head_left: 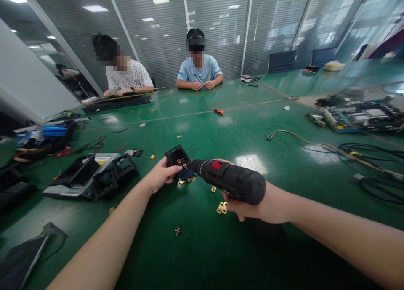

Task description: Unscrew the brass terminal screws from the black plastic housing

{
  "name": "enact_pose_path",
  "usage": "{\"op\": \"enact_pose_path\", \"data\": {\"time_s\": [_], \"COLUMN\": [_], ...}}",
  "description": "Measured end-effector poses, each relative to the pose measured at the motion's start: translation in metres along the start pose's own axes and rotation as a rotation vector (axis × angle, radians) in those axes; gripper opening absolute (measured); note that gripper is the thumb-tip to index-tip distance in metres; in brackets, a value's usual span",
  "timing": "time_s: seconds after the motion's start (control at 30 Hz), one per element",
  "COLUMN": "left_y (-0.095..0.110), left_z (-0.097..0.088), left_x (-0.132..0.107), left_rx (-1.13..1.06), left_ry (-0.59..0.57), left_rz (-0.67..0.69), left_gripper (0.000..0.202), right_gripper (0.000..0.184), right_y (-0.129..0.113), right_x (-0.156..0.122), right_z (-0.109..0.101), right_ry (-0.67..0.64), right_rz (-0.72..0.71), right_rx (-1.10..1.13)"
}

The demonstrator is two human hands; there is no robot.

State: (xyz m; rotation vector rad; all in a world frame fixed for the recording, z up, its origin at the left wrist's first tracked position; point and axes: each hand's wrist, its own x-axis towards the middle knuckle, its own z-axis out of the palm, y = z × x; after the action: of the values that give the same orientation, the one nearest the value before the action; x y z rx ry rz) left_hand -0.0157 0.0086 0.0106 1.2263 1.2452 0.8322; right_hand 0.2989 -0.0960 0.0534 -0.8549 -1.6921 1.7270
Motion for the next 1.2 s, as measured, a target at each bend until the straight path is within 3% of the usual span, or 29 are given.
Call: {"op": "enact_pose_path", "data": {"time_s": [0.27, 1.2], "left_y": [0.001, -0.004], "left_z": [0.001, -0.004], "left_x": [0.0, 0.005], "left_rx": [0.002, 0.003], "left_ry": [0.01, -0.005], "left_rz": [0.003, -0.003], "left_gripper": [0.054, 0.051], "right_gripper": [0.104, 0.106], "right_y": [-0.001, -0.014], "right_x": [0.002, 0.0], "right_z": [0.0, 0.002], "right_ry": [-0.01, 0.007], "right_rz": [-0.041, 0.036], "right_rx": [0.015, -0.02]}}
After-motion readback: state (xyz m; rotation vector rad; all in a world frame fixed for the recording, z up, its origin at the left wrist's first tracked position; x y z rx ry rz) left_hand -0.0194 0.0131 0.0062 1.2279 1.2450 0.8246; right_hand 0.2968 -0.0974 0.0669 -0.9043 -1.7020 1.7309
